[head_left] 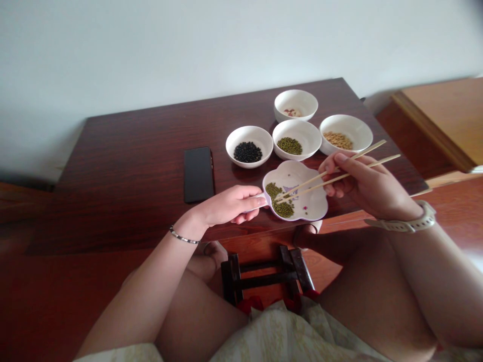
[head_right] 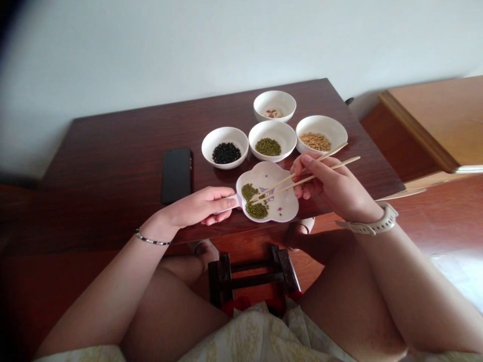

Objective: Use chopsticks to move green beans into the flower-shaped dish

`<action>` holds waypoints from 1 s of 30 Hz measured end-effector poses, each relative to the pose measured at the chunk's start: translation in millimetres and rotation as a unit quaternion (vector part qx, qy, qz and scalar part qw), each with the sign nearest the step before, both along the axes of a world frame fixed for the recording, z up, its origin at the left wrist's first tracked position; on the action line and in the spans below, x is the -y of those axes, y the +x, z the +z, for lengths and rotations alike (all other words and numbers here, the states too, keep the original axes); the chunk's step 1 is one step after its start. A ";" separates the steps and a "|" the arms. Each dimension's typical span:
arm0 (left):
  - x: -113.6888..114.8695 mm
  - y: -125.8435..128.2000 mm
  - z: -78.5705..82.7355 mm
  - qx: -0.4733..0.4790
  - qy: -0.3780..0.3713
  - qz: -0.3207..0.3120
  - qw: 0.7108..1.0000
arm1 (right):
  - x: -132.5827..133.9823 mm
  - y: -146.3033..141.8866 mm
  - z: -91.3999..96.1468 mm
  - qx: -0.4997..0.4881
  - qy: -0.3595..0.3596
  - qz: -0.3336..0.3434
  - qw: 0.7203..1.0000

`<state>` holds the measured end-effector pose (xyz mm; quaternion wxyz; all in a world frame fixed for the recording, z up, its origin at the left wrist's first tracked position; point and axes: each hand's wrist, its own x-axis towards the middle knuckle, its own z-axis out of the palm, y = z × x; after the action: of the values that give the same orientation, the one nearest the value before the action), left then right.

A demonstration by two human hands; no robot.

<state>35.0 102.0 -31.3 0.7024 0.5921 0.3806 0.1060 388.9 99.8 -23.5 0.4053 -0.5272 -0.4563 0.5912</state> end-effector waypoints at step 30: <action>0.9 -0.3 0.1 -0.004 -0.002 0.006 1.000 | -1.1 -1.3 -2.1 -0.025 0.002 -0.013 1.000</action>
<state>34.7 101.1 -31.2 0.7016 0.5885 0.3873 0.1073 387.6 100.8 -25.5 0.4256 -0.5176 -0.4401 0.5978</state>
